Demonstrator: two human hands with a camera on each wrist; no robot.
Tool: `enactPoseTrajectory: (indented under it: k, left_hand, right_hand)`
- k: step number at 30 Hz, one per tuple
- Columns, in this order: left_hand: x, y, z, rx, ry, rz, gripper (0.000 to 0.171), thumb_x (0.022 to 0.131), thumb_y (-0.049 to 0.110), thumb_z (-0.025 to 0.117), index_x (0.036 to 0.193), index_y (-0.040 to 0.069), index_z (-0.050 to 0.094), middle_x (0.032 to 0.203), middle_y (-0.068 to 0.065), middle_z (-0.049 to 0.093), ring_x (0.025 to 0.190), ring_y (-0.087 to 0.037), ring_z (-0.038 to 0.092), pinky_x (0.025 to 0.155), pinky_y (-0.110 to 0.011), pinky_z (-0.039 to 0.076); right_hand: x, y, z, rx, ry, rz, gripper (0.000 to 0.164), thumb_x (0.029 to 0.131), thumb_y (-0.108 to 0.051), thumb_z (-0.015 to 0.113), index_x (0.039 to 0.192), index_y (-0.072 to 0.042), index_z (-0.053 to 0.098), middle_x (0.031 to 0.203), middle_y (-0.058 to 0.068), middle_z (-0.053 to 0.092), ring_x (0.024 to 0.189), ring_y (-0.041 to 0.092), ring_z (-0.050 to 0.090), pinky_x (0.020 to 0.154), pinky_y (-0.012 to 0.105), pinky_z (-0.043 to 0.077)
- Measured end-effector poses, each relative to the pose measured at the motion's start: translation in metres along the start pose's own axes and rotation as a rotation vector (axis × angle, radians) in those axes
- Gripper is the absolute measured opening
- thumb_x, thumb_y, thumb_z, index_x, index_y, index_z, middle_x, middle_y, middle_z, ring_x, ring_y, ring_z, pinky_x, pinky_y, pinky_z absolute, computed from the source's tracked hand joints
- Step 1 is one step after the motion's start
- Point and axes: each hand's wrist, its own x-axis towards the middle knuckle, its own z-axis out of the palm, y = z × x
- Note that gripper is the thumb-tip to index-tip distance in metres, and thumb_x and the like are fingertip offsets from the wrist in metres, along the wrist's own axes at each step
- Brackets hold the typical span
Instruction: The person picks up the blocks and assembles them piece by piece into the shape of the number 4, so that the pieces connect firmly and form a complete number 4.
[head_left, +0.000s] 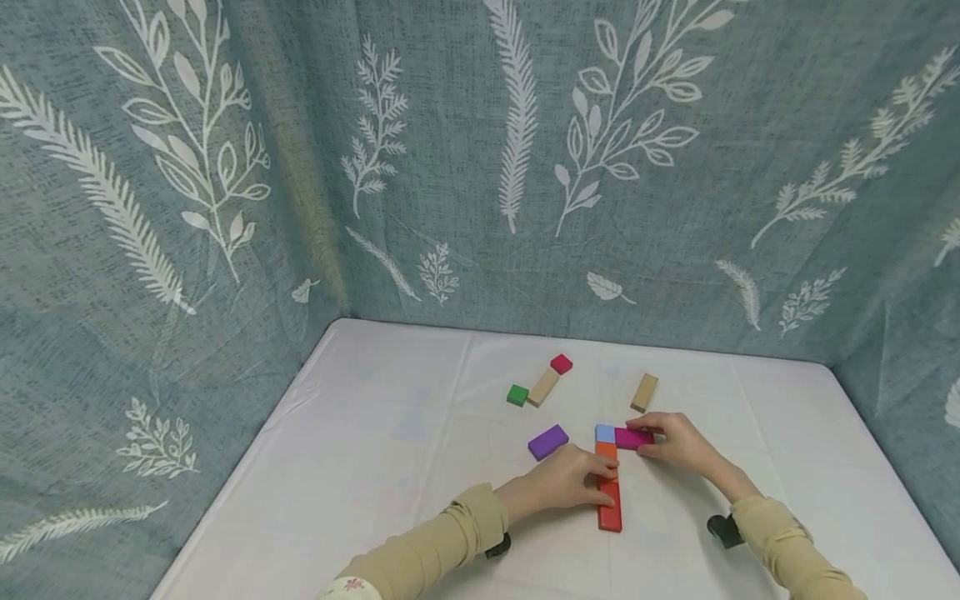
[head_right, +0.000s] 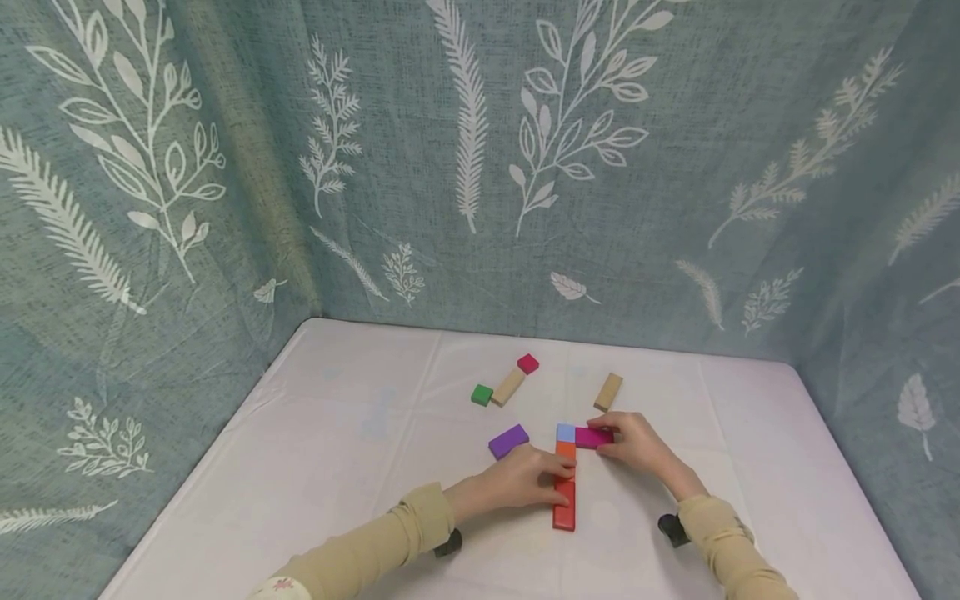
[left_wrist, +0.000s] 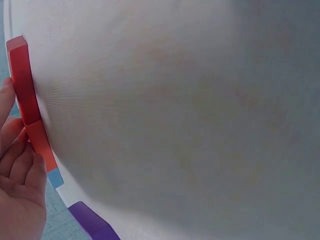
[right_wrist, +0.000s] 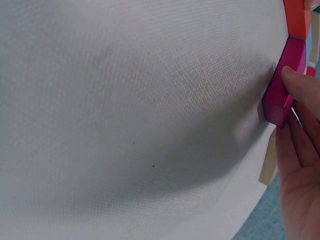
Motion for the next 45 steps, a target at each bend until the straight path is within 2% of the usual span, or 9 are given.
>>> enactPoseTrajectory:
  k: [13,20,31,39,45]
  left_hand:
    - [0.004,0.009,-0.006,0.036,-0.042,-0.040,0.036,0.083,0.034,0.072,0.112,0.013,0.071,0.119,0.004,0.068,0.108,-0.005,0.064,0.090,-0.010,0.046]
    - [0.007,0.013,-0.008,0.085,-0.073,-0.067,0.037,0.083,0.036,0.072,0.113,0.015,0.071,0.118,0.005,0.068,0.105,-0.004,0.064,0.088,-0.010,0.047]
    - [0.008,0.022,-0.009,0.171,-0.096,-0.123,0.035,0.081,0.035,0.074,0.111,0.018,0.072,0.114,0.008,0.070,0.101,-0.003,0.065,0.084,-0.010,0.047]
    - [0.010,0.022,-0.008,0.226,-0.107,-0.133,0.032,0.080,0.037,0.074,0.108,0.020,0.073,0.112,0.010,0.070,0.096,-0.003,0.065,0.079,-0.010,0.047]
    - [0.009,0.023,-0.008,0.194,-0.087,-0.153,0.033,0.079,0.036,0.075,0.107,0.019,0.074,0.111,0.010,0.071,0.097,-0.003,0.065,0.081,-0.010,0.046]
  right_hand:
    - [0.000,-0.001,-0.001,-0.018,0.008,0.029,0.039,0.077,-0.002,0.074,0.113,0.006,0.065,0.111,0.021,0.067,0.103,0.036,0.063,0.087,0.047,0.054]
    - [-0.001,-0.002,-0.004,-0.003,0.027,0.038,0.040,0.079,-0.008,0.074,0.116,0.003,0.064,0.116,0.021,0.066,0.110,0.041,0.060,0.090,0.050,0.052]
    - [0.000,0.002,-0.015,0.006,0.121,-0.039,0.038,0.080,-0.007,0.073,0.116,0.004,0.064,0.113,0.019,0.067,0.108,0.038,0.061,0.092,0.052,0.049]
    - [0.001,0.002,-0.023,-0.010,0.151,-0.009,0.039,0.080,-0.006,0.073,0.116,0.005,0.064,0.114,0.020,0.067,0.108,0.039,0.060,0.091,0.053,0.049]
    - [0.004,0.001,-0.031,-0.027,0.214,0.002,0.038,0.079,-0.006,0.074,0.114,0.007,0.064,0.112,0.023,0.066,0.107,0.040,0.060,0.091,0.054,0.049]
